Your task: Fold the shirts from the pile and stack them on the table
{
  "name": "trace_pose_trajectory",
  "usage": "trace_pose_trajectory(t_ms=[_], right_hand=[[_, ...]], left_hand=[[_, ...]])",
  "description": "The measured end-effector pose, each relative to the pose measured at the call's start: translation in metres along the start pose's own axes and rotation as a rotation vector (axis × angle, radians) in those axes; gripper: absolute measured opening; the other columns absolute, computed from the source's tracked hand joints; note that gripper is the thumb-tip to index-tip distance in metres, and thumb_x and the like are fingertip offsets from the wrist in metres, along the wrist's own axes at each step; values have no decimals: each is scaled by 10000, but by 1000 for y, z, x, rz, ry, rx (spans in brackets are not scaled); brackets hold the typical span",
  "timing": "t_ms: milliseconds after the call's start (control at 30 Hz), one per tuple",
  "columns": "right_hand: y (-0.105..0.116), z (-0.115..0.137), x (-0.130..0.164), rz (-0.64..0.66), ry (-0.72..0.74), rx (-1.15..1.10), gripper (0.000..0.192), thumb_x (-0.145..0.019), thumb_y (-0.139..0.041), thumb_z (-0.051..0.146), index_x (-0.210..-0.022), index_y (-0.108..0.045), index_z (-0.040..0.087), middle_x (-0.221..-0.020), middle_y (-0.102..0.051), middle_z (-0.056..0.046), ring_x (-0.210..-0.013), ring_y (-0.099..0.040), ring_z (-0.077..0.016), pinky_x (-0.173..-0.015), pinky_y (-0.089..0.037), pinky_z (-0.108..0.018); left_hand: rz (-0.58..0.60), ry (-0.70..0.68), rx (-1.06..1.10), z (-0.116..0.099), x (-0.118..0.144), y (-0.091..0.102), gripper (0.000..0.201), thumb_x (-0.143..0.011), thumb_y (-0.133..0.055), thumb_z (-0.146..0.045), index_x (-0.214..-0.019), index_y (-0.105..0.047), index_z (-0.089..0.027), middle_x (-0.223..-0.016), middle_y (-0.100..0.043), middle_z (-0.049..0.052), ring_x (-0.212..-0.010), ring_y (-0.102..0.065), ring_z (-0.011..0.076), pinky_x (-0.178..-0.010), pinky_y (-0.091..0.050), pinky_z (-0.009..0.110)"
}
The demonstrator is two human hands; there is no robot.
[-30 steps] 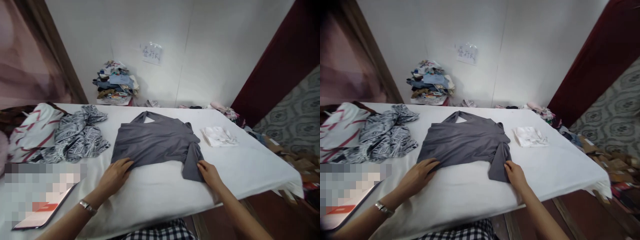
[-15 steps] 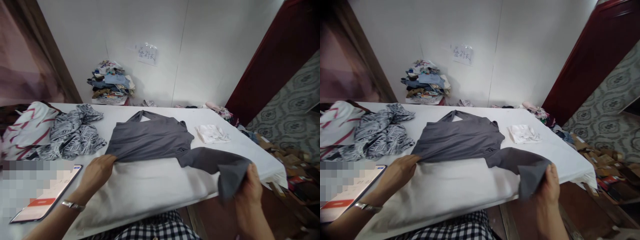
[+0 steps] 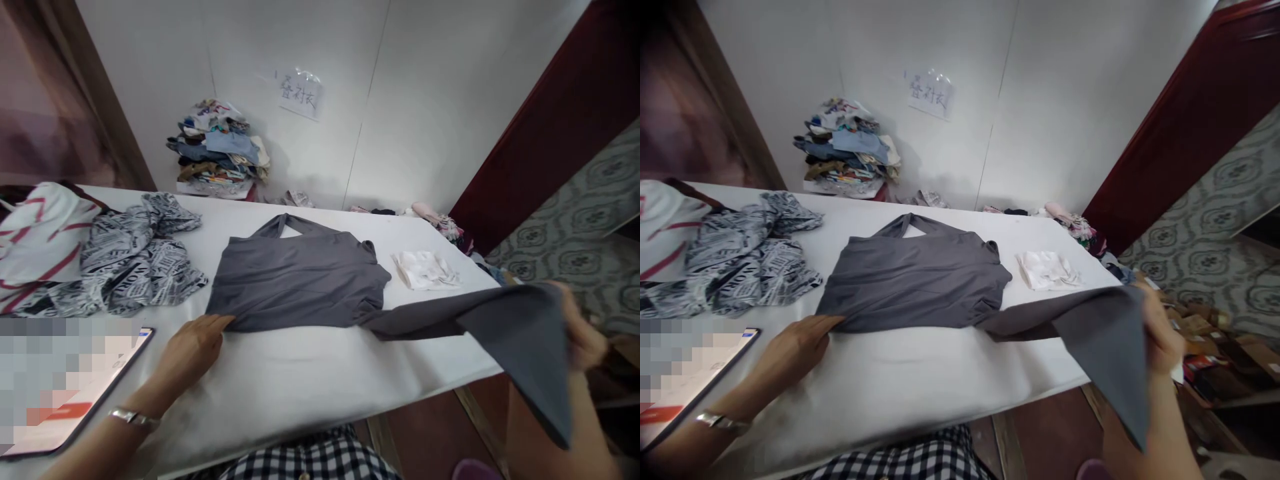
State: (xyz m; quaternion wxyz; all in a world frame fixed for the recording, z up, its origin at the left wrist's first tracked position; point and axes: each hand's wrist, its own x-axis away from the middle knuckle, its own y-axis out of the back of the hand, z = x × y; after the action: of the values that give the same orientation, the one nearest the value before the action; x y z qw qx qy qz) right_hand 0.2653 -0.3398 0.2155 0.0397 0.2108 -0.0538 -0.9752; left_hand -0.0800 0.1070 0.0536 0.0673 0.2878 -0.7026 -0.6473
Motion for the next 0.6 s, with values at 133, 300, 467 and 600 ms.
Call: trace_pose_trajectory(t_ms=[133, 300, 467, 600], right_hand=[[-60, 30, -2, 221, -96, -255, 374, -597, -834, 514, -804, -666, 252, -641, -592, 2, -494, -513, -141, -448, -431, -278], [-152, 55, 33, 797, -51, -409, 329, -771, -739, 488, -958, -687, 223, -820, -714, -32, -666, -656, -162, -598, -530, -285], [-196, -13, 2, 704, -28, -86, 363, -834, -660, 430, -1122, -671, 209, -1011, -728, -72, -878, -683, -182, -727, -562, -314], [-188, -95, -39, 422, -433, 463, 365, -809, -669, 297, -1139, -645, 141, -863, -713, -80, -670, -654, -151, -565, -533, -261]], left_hand=[[-37, -60, 147, -32, -11, 3, 432, -838, -493, -307, -1233, -629, -198, -1206, -701, 137, -1130, -639, 327, -977, -483, 503], [119, -138, 864, -130, -39, 30, 771, -772, -688, -481, -1458, -421, -251, -1427, -553, 139, -1135, -629, 289, -956, -525, 454], [361, 144, 1573, -176, -59, 30, 440, -806, -612, -608, -993, -712, -223, -926, -743, 96, -700, -675, 201, -647, -569, 329], [381, 496, 1793, -162, -55, 16, 415, -782, -659, -601, -760, -694, -188, -793, -732, 59, -554, -613, 125, -521, -516, 238]])
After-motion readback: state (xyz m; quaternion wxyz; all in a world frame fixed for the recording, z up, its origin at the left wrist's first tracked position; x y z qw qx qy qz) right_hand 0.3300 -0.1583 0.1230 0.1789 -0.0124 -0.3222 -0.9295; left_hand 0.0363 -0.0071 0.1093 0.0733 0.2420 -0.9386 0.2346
